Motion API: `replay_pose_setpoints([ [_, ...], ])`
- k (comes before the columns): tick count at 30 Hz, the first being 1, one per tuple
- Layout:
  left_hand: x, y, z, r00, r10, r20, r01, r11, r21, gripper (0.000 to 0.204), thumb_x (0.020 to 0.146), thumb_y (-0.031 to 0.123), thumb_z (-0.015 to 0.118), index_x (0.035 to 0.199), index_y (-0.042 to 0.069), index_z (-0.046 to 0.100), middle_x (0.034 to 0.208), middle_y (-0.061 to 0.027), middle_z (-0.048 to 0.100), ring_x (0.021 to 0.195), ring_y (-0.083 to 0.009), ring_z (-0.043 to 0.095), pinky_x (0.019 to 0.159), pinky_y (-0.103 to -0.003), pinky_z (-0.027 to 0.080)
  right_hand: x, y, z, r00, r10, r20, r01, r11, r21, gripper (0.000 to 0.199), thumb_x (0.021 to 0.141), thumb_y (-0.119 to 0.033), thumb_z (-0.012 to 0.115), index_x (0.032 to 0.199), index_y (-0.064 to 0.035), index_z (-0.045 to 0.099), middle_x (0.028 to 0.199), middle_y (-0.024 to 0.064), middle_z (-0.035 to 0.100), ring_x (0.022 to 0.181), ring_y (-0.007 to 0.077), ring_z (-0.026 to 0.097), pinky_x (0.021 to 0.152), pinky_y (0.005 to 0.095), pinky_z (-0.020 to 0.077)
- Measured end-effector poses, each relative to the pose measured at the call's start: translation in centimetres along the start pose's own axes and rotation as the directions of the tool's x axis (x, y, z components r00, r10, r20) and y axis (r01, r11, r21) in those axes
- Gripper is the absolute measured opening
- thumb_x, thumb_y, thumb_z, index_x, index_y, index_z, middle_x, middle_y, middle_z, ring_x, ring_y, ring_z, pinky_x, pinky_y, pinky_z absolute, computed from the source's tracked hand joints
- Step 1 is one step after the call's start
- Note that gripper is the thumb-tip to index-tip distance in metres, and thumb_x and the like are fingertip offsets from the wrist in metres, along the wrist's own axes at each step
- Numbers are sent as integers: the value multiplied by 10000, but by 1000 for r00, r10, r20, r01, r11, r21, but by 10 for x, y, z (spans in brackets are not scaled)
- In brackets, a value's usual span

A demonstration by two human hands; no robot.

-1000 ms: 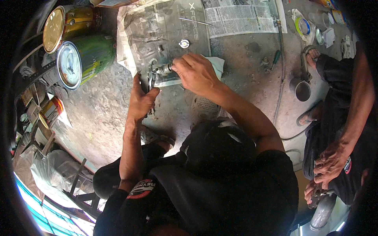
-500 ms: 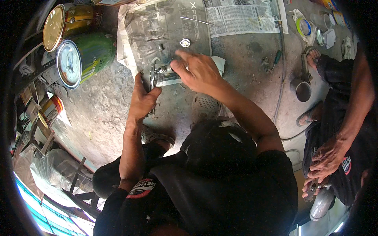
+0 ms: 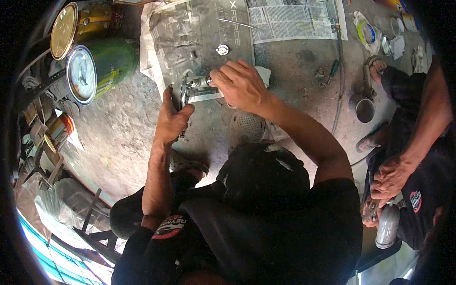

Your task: The person sits on the floor and assembles a spray gun. They wipe small metal parts with a cloth, insert them into the gun body, and tighten components by hand. The person also handles a paint thinner can and a spray gun cup.

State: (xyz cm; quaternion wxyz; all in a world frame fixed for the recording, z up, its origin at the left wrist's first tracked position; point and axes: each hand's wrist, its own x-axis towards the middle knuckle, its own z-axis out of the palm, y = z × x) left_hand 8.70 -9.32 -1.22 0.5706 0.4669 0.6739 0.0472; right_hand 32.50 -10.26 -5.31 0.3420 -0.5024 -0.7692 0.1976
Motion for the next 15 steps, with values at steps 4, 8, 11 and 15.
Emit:
replay_pose_setpoints([
  [4,-2,2,0,999,-27,34,24,998,65,904,811,183,705,1482,-138,190,1207,-310,608,1132,-331,619,982,-337,457,-5,2,4,996,75,53,-78,995,66,138,892,-97,665,949,14,606,799,139,636,730,328,633,677,427,505],
  [8,6,-3,6,988,138,-68,-129,984,119,894,793,140,715,1482,-107,201,1036,-271,664,971,-340,679,869,-373,515,-4,-15,14,921,381,81,-388,915,111,286,993,-229,539,775,-45,554,621,147,550,596,327,580,583,419,470],
  [11,-3,14,9,950,263,-166,-216,942,256,904,785,106,715,1499,-55,184,906,-222,681,830,-313,701,762,-395,542,2,-17,16,645,695,319,-759,531,377,393,1026,-298,473,693,-92,508,545,96,499,489,260,511,487,372,408],
  [15,10,8,2,887,440,-138,-346,833,433,911,791,81,704,1518,-1,161,831,-184,673,730,-278,689,701,-382,544,-2,8,0,151,265,952,-750,-596,285,499,1040,-478,415,658,-159,450,561,-15,432,454,91,335,437,263,261],
])
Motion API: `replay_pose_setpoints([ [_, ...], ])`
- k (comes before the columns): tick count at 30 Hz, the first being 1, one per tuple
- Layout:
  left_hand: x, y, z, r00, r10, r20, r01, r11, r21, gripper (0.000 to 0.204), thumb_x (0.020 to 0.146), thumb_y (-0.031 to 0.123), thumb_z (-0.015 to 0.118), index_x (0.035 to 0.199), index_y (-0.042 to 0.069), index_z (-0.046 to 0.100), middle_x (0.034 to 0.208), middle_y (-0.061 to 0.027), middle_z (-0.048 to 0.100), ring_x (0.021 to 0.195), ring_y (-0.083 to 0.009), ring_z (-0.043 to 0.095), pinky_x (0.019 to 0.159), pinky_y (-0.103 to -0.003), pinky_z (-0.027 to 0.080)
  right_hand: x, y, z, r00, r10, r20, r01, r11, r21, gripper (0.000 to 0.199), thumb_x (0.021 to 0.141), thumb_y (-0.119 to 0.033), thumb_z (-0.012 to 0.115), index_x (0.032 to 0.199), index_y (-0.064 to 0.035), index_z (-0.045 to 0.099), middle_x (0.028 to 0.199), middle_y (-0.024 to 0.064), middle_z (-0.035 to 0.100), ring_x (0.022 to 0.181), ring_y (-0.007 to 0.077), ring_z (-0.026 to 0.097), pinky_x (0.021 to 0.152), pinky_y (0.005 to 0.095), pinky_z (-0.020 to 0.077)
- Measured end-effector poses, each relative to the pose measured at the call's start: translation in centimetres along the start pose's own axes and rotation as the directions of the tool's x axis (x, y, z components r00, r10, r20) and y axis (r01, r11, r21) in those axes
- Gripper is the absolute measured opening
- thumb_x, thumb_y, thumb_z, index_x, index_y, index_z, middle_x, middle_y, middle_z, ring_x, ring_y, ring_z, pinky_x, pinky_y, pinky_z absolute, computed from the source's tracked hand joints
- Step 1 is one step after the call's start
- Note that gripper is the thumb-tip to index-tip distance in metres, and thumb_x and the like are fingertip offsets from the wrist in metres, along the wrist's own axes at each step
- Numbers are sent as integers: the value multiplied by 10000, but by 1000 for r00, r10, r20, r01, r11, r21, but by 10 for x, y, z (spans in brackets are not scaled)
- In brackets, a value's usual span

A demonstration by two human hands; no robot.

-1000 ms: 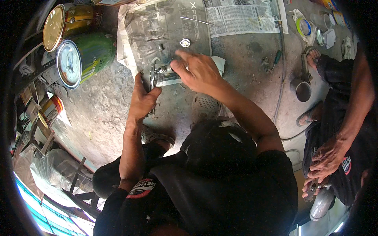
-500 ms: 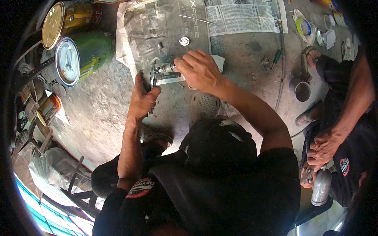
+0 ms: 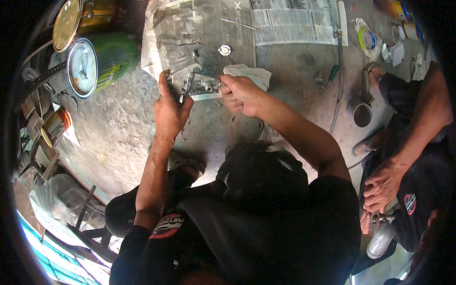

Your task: The person sits on the floor and assembles a spray gun. They wipe small metal parts with a cloth, insert them into the gun body, and tighten components by hand. The person also handles a paint thinner can and a spray gun cup.

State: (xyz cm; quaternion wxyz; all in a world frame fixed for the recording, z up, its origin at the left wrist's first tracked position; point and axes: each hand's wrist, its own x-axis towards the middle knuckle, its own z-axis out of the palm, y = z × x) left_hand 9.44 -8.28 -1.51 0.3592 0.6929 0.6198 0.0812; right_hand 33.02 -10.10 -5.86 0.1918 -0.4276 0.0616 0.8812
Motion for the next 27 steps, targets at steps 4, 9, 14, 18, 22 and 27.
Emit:
replay_pose_setpoints([
  [4,0,-8,-2,986,-128,107,153,949,-277,888,805,62,688,1521,2,166,880,-151,668,763,-238,659,743,-334,533,-5,6,8,883,-460,-94,335,759,-559,502,1032,-504,430,839,-71,597,605,48,531,543,185,526,502,299,394],
  [9,3,-29,-2,987,-117,111,157,857,-490,870,807,61,685,1512,-25,182,1031,-114,641,898,-170,602,823,-291,505,-20,10,29,282,-866,413,463,-254,-849,389,984,-329,606,1208,-11,619,844,130,661,847,303,678,693,354,524],
  [14,-2,-17,-7,981,-119,156,174,897,-407,874,794,64,703,1508,-16,205,920,-116,654,787,-188,620,760,-297,519,-7,3,11,97,-689,718,209,-691,-691,231,928,-219,672,954,7,635,757,116,625,701,293,621,632,404,489],
  [18,-6,0,-5,987,-151,55,160,946,-282,885,789,84,717,1503,-10,203,912,-150,680,786,-233,669,749,-325,534,3,13,23,580,-812,55,440,257,-861,377,1034,-329,484,787,-57,566,633,86,574,510,238,512,510,386,419],
  [22,-4,-12,-8,990,-134,37,139,953,-268,892,788,103,720,1502,-8,197,977,-186,697,869,-270,699,777,-346,540,-2,9,23,510,-841,181,439,73,-895,314,999,-346,555,896,-51,589,708,90,588,611,235,562,592,379,460],
  [27,-4,-28,-13,968,-191,160,226,944,-242,892,787,94,710,1506,-6,190,988,-185,693,874,-275,693,796,-352,535,-2,9,21,248,-808,535,369,-432,-823,369,938,-398,645,981,-33,615,759,86,593,678,260,584,648,400,497],
])
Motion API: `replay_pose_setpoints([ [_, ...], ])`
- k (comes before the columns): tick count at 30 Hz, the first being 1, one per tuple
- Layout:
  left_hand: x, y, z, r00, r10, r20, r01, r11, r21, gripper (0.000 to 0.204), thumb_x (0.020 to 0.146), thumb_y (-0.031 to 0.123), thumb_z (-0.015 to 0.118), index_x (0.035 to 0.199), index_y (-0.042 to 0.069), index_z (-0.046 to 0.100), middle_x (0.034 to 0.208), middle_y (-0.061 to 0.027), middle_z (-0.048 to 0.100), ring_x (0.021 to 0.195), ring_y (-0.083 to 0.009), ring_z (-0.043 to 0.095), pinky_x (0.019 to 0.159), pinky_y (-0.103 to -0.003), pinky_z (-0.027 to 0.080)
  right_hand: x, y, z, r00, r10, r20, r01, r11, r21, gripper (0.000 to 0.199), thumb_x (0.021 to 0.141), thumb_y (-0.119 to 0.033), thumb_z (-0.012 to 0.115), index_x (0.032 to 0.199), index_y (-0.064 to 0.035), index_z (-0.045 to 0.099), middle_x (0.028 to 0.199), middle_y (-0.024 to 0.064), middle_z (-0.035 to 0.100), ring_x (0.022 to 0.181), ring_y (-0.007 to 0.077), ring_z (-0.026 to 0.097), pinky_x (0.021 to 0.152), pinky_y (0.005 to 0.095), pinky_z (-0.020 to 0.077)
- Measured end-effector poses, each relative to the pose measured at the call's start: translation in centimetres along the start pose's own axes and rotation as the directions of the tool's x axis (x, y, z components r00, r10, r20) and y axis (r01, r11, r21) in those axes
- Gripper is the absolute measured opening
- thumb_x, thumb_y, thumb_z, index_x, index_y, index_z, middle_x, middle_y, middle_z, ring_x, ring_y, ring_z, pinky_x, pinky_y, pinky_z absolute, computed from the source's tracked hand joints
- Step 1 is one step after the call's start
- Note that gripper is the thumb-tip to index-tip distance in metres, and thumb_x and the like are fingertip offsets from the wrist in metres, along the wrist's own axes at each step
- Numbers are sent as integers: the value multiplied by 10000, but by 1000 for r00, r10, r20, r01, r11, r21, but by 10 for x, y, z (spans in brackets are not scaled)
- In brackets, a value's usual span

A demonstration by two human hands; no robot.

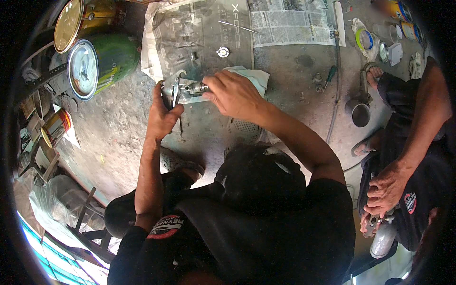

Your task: The person sits on the floor and assembles a spray gun. They wipe small metal parts with a cloth, insert them into the gun body, and tighten components by hand. The person also handles a paint thinner can and a spray gun cup.

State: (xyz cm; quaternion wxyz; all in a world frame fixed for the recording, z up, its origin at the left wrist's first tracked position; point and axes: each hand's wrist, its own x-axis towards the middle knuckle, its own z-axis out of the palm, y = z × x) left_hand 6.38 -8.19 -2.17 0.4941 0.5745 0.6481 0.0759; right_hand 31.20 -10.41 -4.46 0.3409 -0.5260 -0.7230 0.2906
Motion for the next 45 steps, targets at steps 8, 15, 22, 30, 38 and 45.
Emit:
replay_pose_setpoints([
  [8,-1,37,-8,1000,2,-4,-1,994,109,898,771,98,720,1508,3,215,948,-211,691,879,-324,698,790,-384,536,-7,4,18,448,645,619,-852,98,515,453,1003,-460,532,792,-64,587,603,22,487,563,156,502,565,308,438],
  [15,0,20,-8,996,81,24,-83,990,114,933,762,119,729,1518,27,190,939,-222,695,878,-394,695,812,-422,535,-3,-19,0,989,-113,-96,93,978,-187,293,956,-305,612,894,-19,631,662,78,558,624,270,563,669,398,496],
  [22,-4,32,-3,993,119,-21,-115,983,141,879,759,107,722,1492,31,242,966,-271,685,920,-442,677,818,-458,532,-14,-12,26,477,772,420,-839,256,481,358,977,-355,570,809,-40,584,615,70,508,618,220,533,598,353,456],
  [30,4,12,-5,978,207,17,-207,978,2,885,745,114,709,1499,15,257,1046,-307,661,1025,-462,642,911,-441,498,-12,-56,-19,991,103,90,-76,961,-266,338,987,-325,545,877,-8,591,867,212,635,781,387,651,653,476,513],
  [38,5,10,-13,968,249,7,-248,960,128,906,734,134,730,1501,66,253,963,-283,683,939,-466,655,855,-482,511,-25,-43,15,674,689,267,-738,612,284,354,1028,-307,465,875,-14,594,687,149,590,650,354,610,640,441,504],
  [45,9,-5,-22,974,208,94,-214,975,60,875,724,131,739,1488,94,312,1005,-290,681,960,-469,654,866,-469,515,-20,-64,9,984,130,122,-84,943,-322,271,985,-264,571,917,-2,568,868,159,606,857,326,618,725,458,511],
])
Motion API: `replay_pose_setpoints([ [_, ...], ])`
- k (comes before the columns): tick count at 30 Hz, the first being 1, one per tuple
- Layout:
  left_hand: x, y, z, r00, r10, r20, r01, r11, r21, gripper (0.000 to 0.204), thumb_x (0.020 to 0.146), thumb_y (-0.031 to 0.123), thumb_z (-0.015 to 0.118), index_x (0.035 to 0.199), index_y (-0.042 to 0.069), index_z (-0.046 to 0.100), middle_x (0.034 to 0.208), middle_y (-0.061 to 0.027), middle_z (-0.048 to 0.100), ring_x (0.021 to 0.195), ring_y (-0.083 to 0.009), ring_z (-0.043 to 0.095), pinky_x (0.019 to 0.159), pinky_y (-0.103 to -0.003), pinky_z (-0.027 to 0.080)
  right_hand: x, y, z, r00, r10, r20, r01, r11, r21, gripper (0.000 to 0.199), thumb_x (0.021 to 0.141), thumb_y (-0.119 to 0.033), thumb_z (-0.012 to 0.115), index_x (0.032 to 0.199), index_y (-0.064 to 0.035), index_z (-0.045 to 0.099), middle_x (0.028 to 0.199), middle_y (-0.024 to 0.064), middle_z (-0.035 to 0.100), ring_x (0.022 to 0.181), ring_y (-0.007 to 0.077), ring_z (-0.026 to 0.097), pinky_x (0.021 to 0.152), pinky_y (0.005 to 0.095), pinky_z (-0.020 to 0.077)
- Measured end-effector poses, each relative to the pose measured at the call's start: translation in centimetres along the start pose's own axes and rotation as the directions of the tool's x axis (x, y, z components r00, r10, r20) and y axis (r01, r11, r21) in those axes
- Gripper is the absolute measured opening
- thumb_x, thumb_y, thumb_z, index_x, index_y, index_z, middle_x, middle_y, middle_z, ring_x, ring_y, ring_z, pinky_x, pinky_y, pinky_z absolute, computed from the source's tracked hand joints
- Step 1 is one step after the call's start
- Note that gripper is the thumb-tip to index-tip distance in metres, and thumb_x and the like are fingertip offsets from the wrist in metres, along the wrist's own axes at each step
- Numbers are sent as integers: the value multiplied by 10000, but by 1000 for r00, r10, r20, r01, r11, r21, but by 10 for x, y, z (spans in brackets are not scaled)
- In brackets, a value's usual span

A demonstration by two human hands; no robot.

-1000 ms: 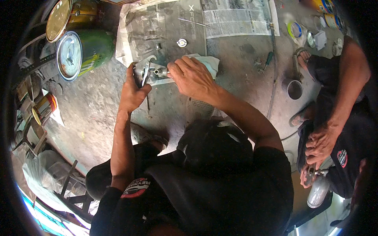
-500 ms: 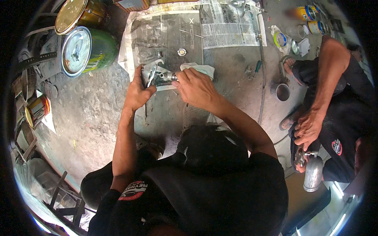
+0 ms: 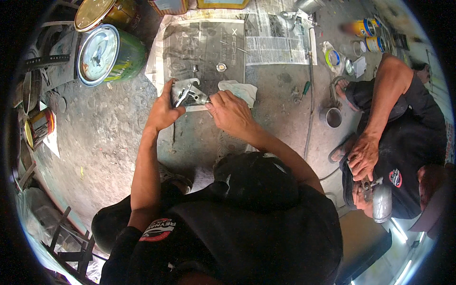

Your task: The person sits on the floor and assembles a spray gun. They wipe small metal parts with a cloth, insert them into the gun body, and tighten components by hand. The person also handles a paint thinner can and a spray gun cup.

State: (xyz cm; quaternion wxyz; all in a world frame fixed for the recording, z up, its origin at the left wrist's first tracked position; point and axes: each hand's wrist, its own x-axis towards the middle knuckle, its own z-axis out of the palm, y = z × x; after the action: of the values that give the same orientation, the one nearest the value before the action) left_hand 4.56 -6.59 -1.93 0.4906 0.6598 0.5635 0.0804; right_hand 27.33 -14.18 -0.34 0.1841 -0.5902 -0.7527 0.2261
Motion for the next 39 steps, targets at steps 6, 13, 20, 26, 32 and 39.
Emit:
replay_pose_setpoints([
  [6,-3,-5,24,996,-82,18,82,997,2,889,723,136,736,1496,68,303,1056,-304,667,1019,-461,645,889,-458,510,-16,18,21,988,145,60,-155,959,238,202,976,-179,536,914,13,544,832,208,600,775,415,622,690,493,505],
  [13,-9,13,58,984,-51,-173,44,998,-45,878,735,139,722,1484,25,279,1005,-282,689,964,-456,663,866,-482,524,-13,17,29,893,450,-18,-431,864,262,191,973,-150,483,902,16,548,877,224,647,752,431,628,657,500,490],
  [20,-2,30,56,995,-97,-27,98,993,67,916,710,151,742,1482,24,265,1033,-256,693,985,-421,671,878,-446,529,-38,35,7,815,579,7,-499,696,517,202,951,-195,576,949,-2,634,870,192,650,763,361,643,707,437,505],
  [26,12,-43,79,989,-149,-26,91,724,-683,880,760,10,687,1495,-64,209,1389,-192,460,1224,-267,497,978,-338,453,-89,73,-45,638,615,-463,-552,785,282,168,929,-164,623,989,-14,671,918,173,666,832,352,651,759,435,508],
  [32,23,-18,58,982,-179,52,151,602,-784,644,809,11,571,1431,56,408,992,-93,582,850,-180,564,827,-324,470,-64,167,-80,760,406,-508,-540,829,-145,160,896,-126,633,1019,-33,676,968,175,668,905,374,647,765,462,520],
  [39,7,1,40,970,89,225,217,91,-972,593,794,18,528,1379,88,456,927,-108,562,863,-235,582,843,-374,484,7,219,-77,967,199,-159,-250,857,-450,446,837,-37,609,1278,-100,592,1028,181,671,961,354,677,829,454,552],
])
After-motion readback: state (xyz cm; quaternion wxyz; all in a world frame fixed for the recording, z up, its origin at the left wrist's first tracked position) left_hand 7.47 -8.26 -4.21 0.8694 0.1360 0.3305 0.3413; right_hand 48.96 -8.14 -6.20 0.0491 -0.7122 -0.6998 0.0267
